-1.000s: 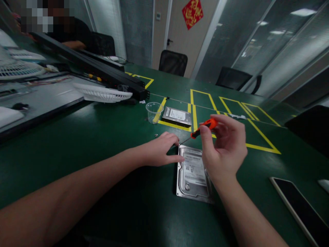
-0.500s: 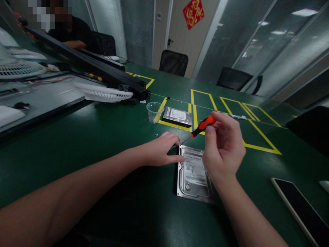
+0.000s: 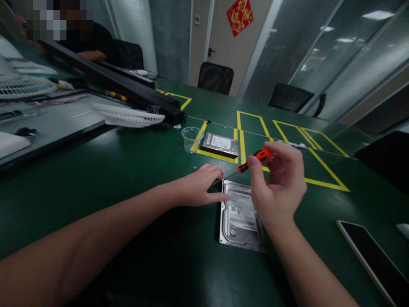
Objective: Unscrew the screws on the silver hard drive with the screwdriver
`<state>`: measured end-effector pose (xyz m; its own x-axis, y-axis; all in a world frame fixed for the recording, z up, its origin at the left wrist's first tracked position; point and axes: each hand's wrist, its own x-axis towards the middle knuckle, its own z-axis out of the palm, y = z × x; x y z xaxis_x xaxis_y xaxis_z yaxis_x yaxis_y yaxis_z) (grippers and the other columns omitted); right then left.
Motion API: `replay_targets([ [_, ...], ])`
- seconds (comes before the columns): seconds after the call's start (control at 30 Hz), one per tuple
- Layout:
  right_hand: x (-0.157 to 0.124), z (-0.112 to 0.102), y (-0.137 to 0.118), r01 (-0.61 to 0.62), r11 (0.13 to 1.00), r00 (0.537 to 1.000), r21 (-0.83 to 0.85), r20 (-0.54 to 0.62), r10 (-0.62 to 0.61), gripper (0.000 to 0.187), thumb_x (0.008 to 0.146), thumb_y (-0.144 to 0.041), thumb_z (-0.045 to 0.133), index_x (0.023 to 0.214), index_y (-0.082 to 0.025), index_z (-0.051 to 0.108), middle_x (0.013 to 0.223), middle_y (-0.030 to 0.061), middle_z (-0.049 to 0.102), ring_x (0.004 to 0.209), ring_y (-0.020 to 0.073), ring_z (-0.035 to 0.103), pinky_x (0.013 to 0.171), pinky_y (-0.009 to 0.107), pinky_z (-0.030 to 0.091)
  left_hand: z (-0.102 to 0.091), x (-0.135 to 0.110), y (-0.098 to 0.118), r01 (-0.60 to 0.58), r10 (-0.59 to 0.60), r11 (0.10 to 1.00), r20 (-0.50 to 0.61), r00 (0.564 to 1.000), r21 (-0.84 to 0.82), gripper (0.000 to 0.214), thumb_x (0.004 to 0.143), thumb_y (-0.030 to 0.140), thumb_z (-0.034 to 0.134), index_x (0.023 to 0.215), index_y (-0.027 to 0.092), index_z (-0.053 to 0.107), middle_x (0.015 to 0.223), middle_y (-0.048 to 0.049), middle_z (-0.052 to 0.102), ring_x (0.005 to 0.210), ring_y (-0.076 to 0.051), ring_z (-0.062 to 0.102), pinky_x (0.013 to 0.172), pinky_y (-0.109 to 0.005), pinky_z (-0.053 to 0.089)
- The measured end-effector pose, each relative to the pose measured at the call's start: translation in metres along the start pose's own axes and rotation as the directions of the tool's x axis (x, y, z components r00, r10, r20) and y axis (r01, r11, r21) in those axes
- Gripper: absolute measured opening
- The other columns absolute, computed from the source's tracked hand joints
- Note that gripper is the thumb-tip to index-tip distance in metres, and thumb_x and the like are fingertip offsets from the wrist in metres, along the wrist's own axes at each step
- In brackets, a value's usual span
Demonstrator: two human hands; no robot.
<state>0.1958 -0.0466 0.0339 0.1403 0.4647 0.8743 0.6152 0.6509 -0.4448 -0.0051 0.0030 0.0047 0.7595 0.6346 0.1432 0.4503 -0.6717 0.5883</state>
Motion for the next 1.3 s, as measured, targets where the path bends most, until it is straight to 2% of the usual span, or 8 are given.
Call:
replay_targets([
  [0.1, 0.0007, -0.0026, -0.0026, 0.005, 1.0, 0.999, -0.011, 0.039, -0.005, 0.04, 0.096, -0.025, 0.073, 0.135, -0.03, 0.068, 0.13, 0.0084, 0.067, 0.112, 0.0244, 0.068, 0.085, 0.042, 0.063, -0.0006, 0.0002, 0.0012, 0.008, -0.008, 1.0, 0.006, 1.0, -0.003, 0.043, 0.095, 0.052, 0.079, 0.115, 0.017, 0.063, 0.128, -0.0138, 0.066, 0.124, -0.033, 0.057, 0.109, -0.047, 0.049],
  [0.3, -0.0007, -0.007, -0.0034, 0.003, 1.0, 0.996, 0.0, 0.094, -0.003, 0.042, 0.105, -0.024, 0.056, 0.145, -0.032, 0.065, 0.145, 0.0095, 0.066, 0.138, 0.031, 0.065, 0.114, 0.059, 0.058, -0.0012, -0.0003, 0.0013, -0.013, 0.013, 1.0, -0.011, 1.0, -0.012, 0.04, 0.095, 0.053, 0.078, 0.112, 0.02, 0.062, 0.13, -0.0128, 0.066, 0.125, -0.032, 0.057, 0.109, -0.046, 0.049],
  [0.5, -0.0022, -0.0029, -0.0008, -0.044, 0.997, 0.997, 0.066, 0.061, 0.04, 0.042, 0.1, -0.022, 0.066, 0.14, -0.033, 0.066, 0.141, 0.0099, 0.065, 0.128, 0.0302, 0.071, 0.099, 0.053, 0.066, -0.0011, -0.0003, 0.001, -0.004, 0.004, 1.0, -0.001, 1.0, -0.012, 0.042, 0.095, 0.053, 0.078, 0.114, 0.019, 0.062, 0.13, -0.0134, 0.066, 0.125, -0.033, 0.057, 0.108, -0.047, 0.049],
  [0.6, -0.0031, -0.0022, -0.0016, -0.054, 0.993, 0.997, 0.104, 0.068, 0.047, 0.043, 0.099, -0.022, 0.069, 0.14, -0.033, 0.066, 0.145, 0.0103, 0.064, 0.13, 0.03, 0.071, 0.101, 0.054, 0.066, -0.0012, -0.0001, 0.0009, 0.0, 0.0, 1.0, 0.002, 1.0, -0.004, 0.042, 0.095, 0.053, 0.078, 0.114, 0.018, 0.063, 0.129, -0.0135, 0.066, 0.124, -0.033, 0.057, 0.108, -0.047, 0.049],
  [0.73, -0.003, -0.0036, -0.0023, -0.049, 0.994, 0.994, 0.097, 0.1, 0.039, 0.043, 0.103, -0.023, 0.06, 0.145, -0.033, 0.064, 0.147, 0.0108, 0.064, 0.141, 0.0318, 0.064, 0.105, 0.056, 0.065, -0.0008, -0.0001, 0.0, -0.005, 0.005, 1.0, -0.006, 1.0, -0.011, 0.042, 0.095, 0.053, 0.078, 0.114, 0.018, 0.063, 0.129, -0.0132, 0.066, 0.124, -0.032, 0.057, 0.108, -0.047, 0.049],
  [0.93, -0.0015, -0.0019, -0.0006, -0.018, 0.999, 0.999, 0.034, 0.027, 0.017, 0.042, 0.096, -0.023, 0.072, 0.136, -0.032, 0.068, 0.135, 0.0092, 0.067, 0.118, 0.0269, 0.072, 0.091, 0.047, 0.067, 0.0, -0.0001, 0.0005, -0.014, 0.014, 1.0, -0.01, 1.0, 0.005, 0.041, 0.095, 0.053, 0.077, 0.113, 0.019, 0.063, 0.129, -0.0132, 0.067, 0.124, -0.033, 0.058, 0.108, -0.047, 0.049],
  [1.17, -0.0029, -0.0024, -0.0035, -0.038, 0.996, 0.996, 0.082, 0.089, 0.031, 0.044, 0.102, -0.021, 0.061, 0.144, -0.035, 0.066, 0.148, 0.0084, 0.064, 0.128, 0.027, 0.072, 0.107, 0.053, 0.066, 0.0006, -0.0002, -0.0002, -0.017, 0.017, 1.0, -0.017, 1.0, -0.003, 0.042, 0.095, 0.053, 0.077, 0.113, 0.018, 0.063, 0.128, -0.0133, 0.067, 0.124, -0.032, 0.058, 0.109, -0.046, 0.049],
  [1.3, -0.0016, 0.0001, -0.0051, -0.056, 0.989, 0.998, 0.138, 0.033, 0.052, 0.037, 0.1, -0.021, 0.066, 0.136, -0.031, 0.068, 0.143, 0.0091, 0.064, 0.126, 0.027, 0.074, 0.109, 0.054, 0.066, 0.0007, -0.0004, -0.001, -0.02, 0.019, 1.0, -0.019, 1.0, -0.005, 0.041, 0.095, 0.054, 0.077, 0.112, 0.02, 0.062, 0.129, -0.0124, 0.067, 0.124, -0.032, 0.058, 0.108, -0.046, 0.049],
])
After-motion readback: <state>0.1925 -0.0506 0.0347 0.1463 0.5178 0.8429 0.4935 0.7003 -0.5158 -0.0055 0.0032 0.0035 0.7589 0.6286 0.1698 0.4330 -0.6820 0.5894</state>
